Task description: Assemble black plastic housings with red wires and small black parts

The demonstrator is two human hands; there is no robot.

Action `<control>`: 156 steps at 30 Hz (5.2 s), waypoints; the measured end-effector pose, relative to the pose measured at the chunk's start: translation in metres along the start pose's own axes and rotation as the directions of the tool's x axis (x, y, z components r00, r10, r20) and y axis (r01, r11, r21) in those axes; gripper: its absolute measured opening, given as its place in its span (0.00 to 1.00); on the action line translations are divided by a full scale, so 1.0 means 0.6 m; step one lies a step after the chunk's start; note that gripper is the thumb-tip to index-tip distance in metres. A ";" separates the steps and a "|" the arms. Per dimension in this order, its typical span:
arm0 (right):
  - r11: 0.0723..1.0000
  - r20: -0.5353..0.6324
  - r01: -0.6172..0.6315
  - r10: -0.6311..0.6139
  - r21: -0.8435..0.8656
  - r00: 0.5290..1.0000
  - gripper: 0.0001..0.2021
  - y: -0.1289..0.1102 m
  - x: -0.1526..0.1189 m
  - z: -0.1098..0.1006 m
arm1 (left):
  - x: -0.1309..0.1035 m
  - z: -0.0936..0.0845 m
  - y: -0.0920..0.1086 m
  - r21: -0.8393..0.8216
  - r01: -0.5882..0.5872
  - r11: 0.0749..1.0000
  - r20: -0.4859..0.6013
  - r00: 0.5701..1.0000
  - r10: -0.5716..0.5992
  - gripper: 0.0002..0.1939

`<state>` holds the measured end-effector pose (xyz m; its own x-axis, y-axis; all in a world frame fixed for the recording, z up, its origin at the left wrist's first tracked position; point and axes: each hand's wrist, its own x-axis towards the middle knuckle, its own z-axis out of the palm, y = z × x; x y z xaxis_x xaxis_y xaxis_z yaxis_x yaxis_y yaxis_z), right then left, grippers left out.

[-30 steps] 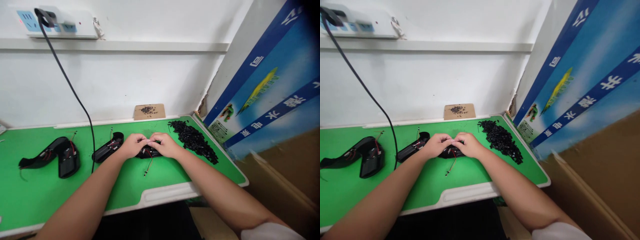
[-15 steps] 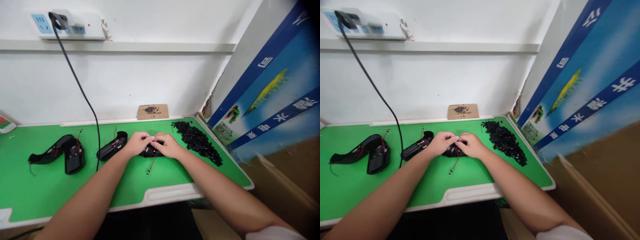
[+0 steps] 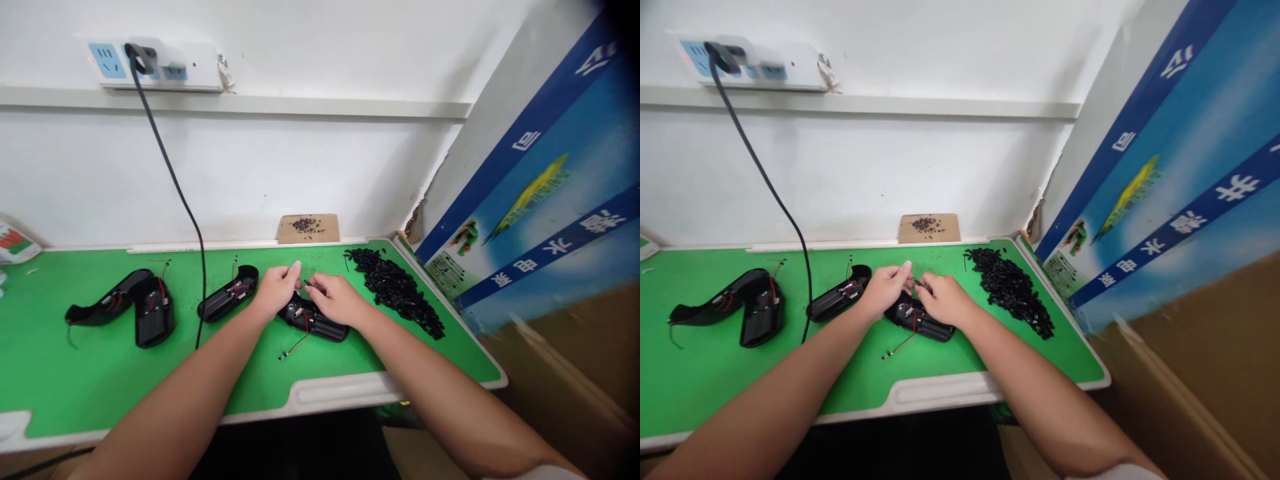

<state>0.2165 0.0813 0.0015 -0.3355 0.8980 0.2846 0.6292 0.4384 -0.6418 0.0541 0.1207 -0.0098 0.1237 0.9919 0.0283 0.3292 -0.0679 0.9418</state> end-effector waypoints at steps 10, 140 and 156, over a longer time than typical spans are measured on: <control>0.992 -0.103 -0.098 0.106 0.084 0.989 0.09 0.005 0.004 0.003 | -0.003 -0.007 0.020 -0.395 0.178 0.901 -0.035 0.977 -0.209 0.30; 0.737 -0.230 -0.054 0.279 0.673 0.932 0.21 -0.041 0.013 -0.004 | -0.069 0.017 0.075 -0.656 -0.069 0.752 0.142 0.967 0.212 0.39; 0.625 -0.280 -0.031 0.392 0.780 0.876 0.21 -0.052 0.021 0.026 | -0.072 0.021 0.056 -0.071 -0.374 0.925 -0.058 0.927 0.370 0.33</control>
<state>0.1817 0.0781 0.0137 0.1486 0.9691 0.1970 -0.1430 0.2182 -0.9654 0.0719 0.0742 0.0166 0.1821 0.9007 0.3945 0.1918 -0.4260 0.8842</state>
